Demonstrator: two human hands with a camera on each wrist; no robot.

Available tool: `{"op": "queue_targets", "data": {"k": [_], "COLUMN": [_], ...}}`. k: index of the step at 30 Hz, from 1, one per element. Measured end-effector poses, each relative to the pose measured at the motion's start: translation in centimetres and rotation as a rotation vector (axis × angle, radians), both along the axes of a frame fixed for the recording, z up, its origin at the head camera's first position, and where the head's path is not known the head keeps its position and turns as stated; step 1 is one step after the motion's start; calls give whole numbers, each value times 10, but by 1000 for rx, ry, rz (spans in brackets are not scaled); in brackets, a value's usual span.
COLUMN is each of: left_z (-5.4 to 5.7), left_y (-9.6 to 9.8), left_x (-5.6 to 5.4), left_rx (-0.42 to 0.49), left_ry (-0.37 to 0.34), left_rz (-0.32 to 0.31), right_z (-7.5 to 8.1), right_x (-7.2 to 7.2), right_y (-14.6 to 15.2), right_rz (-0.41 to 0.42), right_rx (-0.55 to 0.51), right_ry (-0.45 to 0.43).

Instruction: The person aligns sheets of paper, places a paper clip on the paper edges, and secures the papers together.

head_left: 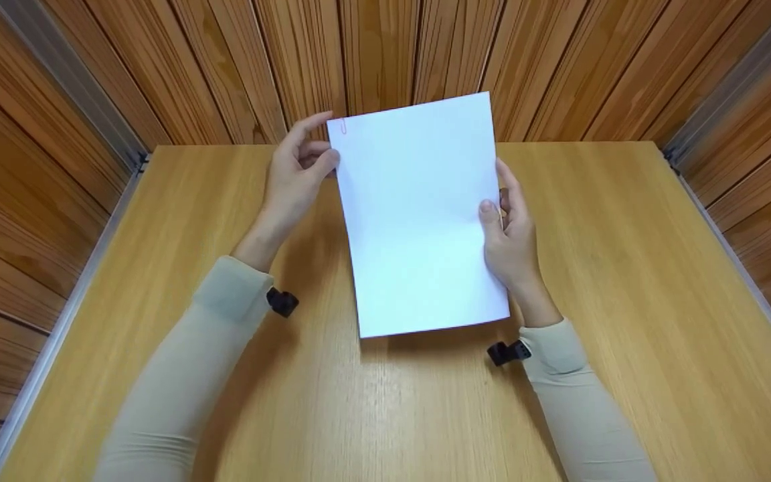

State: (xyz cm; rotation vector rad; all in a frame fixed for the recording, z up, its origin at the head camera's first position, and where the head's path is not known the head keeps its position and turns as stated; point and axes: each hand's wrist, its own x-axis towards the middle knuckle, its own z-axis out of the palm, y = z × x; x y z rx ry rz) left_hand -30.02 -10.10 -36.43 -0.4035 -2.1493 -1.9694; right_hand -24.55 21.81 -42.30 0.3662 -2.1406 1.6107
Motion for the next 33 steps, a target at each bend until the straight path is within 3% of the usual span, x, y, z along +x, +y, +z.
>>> {"op": "queue_targets", "data": {"k": [18,33], "left_z": [-10,-19], "left_y": [9,14], "left_x": [17,26], "left_rx": [108,-26], "left_ry": [-51,-18], "left_rz": [-15,-28], "right_z": [0,-1], "right_x": [1,-1], "right_y": [2,1], "right_rz": [3,-4], "right_rx": [-9,-5], "right_ry": [-4,6]}}
